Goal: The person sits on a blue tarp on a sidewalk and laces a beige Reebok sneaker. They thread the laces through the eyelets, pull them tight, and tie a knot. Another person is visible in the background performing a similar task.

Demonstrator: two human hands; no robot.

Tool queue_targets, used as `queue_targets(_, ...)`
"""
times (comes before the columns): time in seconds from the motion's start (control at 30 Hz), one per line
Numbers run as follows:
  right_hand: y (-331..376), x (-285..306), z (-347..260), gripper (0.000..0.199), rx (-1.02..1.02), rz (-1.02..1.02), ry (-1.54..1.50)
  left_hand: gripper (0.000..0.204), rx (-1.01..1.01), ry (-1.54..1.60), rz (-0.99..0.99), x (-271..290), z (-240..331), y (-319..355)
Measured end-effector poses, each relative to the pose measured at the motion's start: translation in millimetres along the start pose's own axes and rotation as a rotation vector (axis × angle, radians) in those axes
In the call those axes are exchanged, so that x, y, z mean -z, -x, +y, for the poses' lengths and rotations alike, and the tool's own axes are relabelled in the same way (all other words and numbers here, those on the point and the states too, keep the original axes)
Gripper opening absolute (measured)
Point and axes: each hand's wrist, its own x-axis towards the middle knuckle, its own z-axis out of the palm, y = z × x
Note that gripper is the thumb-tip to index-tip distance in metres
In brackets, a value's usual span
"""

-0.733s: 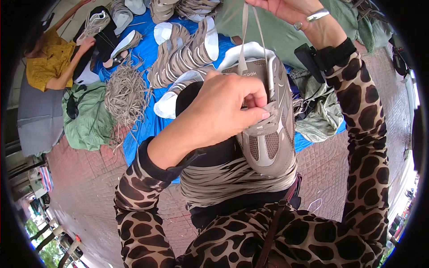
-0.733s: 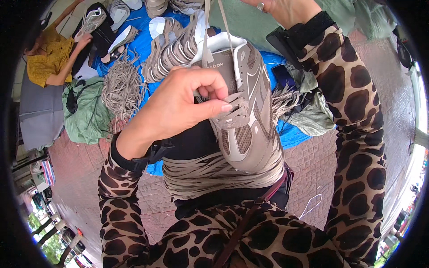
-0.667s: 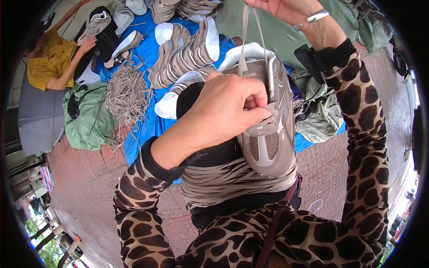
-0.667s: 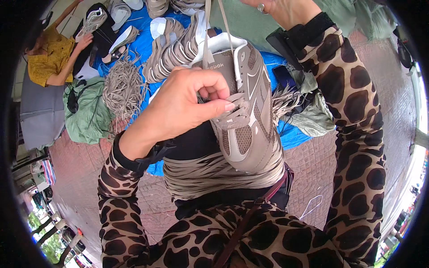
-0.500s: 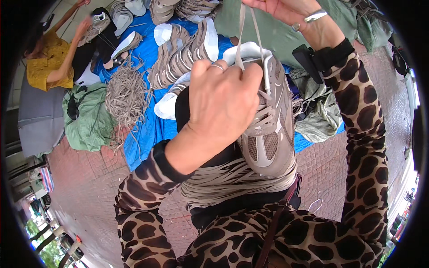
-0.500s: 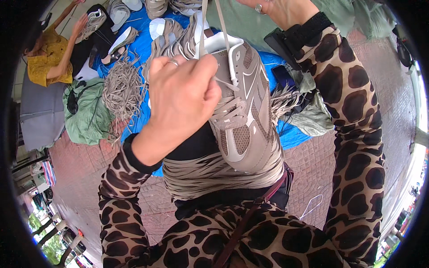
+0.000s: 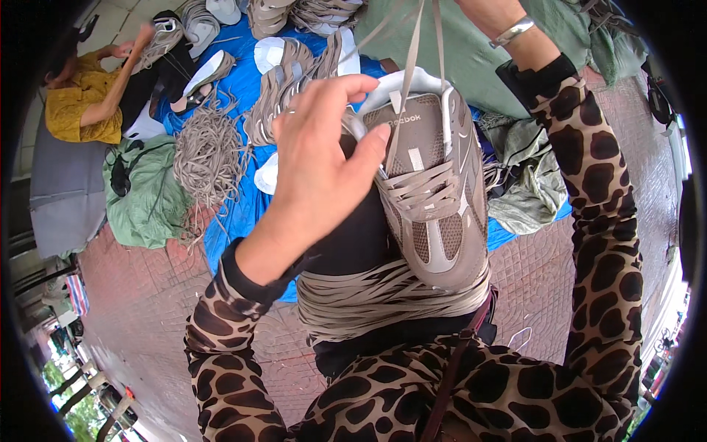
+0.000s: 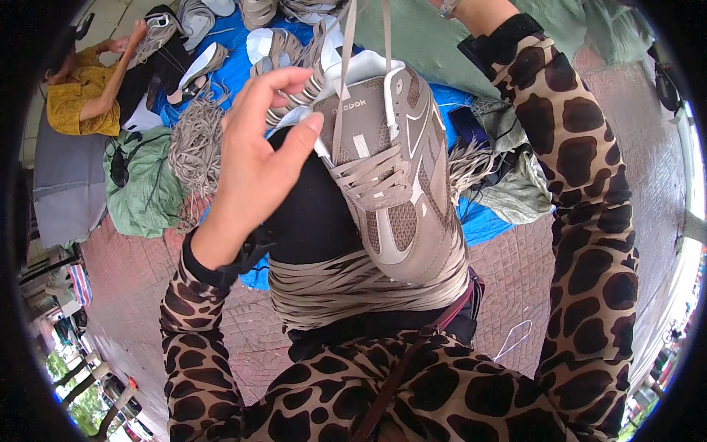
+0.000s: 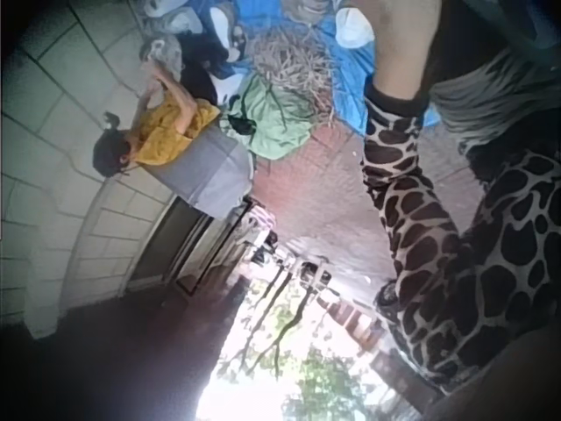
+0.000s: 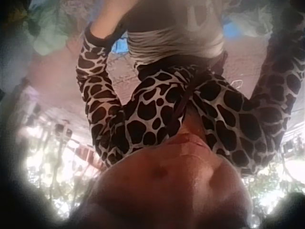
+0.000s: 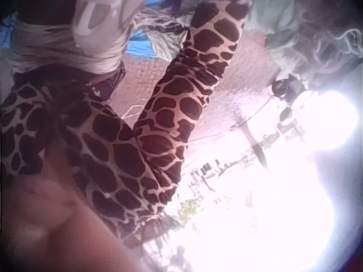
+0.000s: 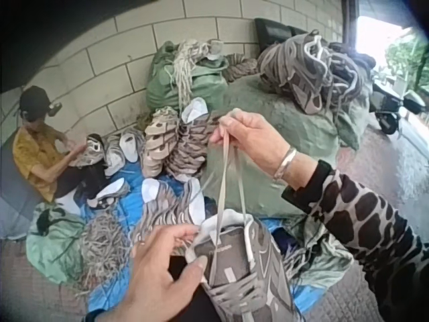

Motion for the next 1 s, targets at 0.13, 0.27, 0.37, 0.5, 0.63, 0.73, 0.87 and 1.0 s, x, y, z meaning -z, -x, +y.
queue_targets(0.13,-2,-8,-8,0.026,0.010,-0.034,-0.090,0.021,0.167,0.300,-0.260,-2,-16,-8)
queue_targets(0.27,-4,-13,-23,0.026,-0.046,-0.013,-0.090,0.022,0.133,0.198,-0.372,-10,-20,-21)
queue_targets(0.37,1,-8,-31,0.025,-0.154,0.058,-0.045,0.025,0.291,0.585,-0.499,-5,-19,-32)
queue_targets(0.5,17,2,-49,0.026,-0.182,0.044,0.040,0.031,0.238,0.798,-0.499,7,-4,-41)
queue_targets(0.63,48,7,-96,0.027,-0.858,-0.425,1.105,0.030,0.259,1.010,-0.507,24,20,-55)
queue_targets(0.73,77,-8,-112,0.031,-0.266,-0.143,0.978,0.028,0.221,0.914,-0.509,35,39,-69)
queue_targets(0.87,102,-37,-103,0.041,-0.174,-0.275,-0.008,0.028,0.163,0.641,-0.727,57,53,-72)
queue_targets(1.0,108,-43,-99,0.030,-0.500,-0.563,0.006,0.024,0.246,0.557,-0.677,76,49,-48)
